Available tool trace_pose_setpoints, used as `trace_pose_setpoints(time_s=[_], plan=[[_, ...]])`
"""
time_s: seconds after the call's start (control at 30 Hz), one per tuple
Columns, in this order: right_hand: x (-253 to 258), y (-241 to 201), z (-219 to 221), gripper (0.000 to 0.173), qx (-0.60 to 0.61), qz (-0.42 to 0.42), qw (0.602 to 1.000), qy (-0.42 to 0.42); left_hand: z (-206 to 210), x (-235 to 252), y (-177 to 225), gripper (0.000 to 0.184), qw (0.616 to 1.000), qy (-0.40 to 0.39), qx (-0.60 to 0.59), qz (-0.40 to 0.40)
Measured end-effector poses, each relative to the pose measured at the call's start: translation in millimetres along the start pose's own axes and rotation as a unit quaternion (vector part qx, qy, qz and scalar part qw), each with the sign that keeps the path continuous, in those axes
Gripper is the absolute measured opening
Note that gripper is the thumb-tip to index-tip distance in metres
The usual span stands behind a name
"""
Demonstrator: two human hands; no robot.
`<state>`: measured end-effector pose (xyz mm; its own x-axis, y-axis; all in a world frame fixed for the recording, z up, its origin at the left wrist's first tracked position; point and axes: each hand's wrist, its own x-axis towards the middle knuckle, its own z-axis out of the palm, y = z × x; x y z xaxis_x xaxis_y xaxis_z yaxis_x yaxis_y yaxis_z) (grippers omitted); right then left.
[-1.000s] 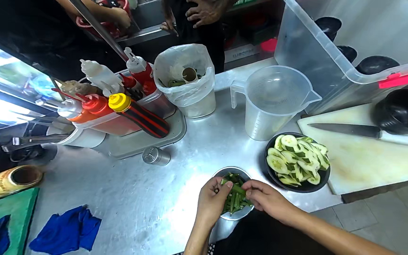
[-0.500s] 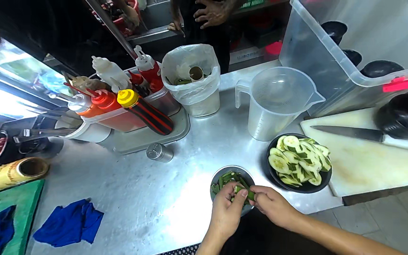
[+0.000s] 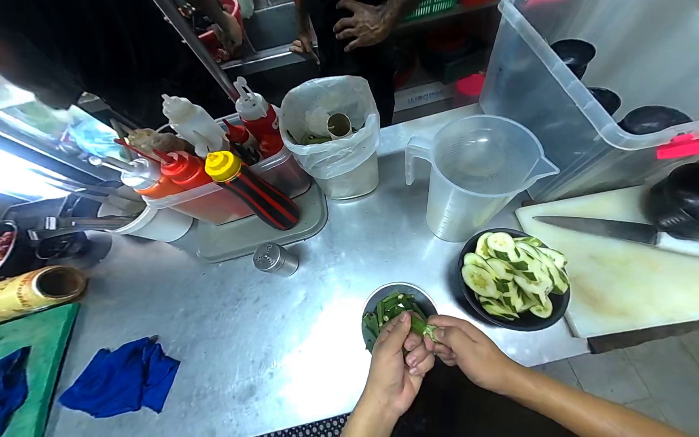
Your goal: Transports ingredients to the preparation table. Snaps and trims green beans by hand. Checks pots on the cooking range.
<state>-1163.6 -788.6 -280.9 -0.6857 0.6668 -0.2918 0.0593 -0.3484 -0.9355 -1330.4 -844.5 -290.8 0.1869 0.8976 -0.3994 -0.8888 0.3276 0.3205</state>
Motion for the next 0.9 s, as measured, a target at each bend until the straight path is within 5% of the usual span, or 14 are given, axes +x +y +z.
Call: trace_pose_setpoints(time_s=[0.17,0.3,0.43,0.67,0.8,0.9], plan=[[-0.4,8.3,0.4,0.035,-0.169,-0.17,0.969,0.055,6.1,1.7,-3.6,0.036,0.999,0.011,-0.049,-0.017],[1.6,8.7,-7.2,0.033,-0.424,-0.329,0.839,0.085,12.2,-0.6,-1.9,0.034,0.999,-0.007,-0.038,-0.018],[-2.0,8.7,-11.4,0.02,-0.542,-0.371,0.747,0.1,12.1,-2.7,-3.6,0.031,1.0,0.012,-0.018,-0.014],[-11.0,-9.9,6.2,0.026,-0.695,-0.171,0.695,0.071,5.2,-2.2,-11.9,0.024,0.963,0.118,0.226,0.087],[-18.4,-20.1,6.8,0.034,-0.624,0.075,0.775,-0.069,4.5,-1.5,16.2,0.033,0.952,0.137,0.176,0.208],[-20.4,-17.2,-2.1,0.038,-0.554,0.069,0.829,-0.036,4.1,-0.9,38.7,0.036,0.965,0.099,0.118,0.212]])
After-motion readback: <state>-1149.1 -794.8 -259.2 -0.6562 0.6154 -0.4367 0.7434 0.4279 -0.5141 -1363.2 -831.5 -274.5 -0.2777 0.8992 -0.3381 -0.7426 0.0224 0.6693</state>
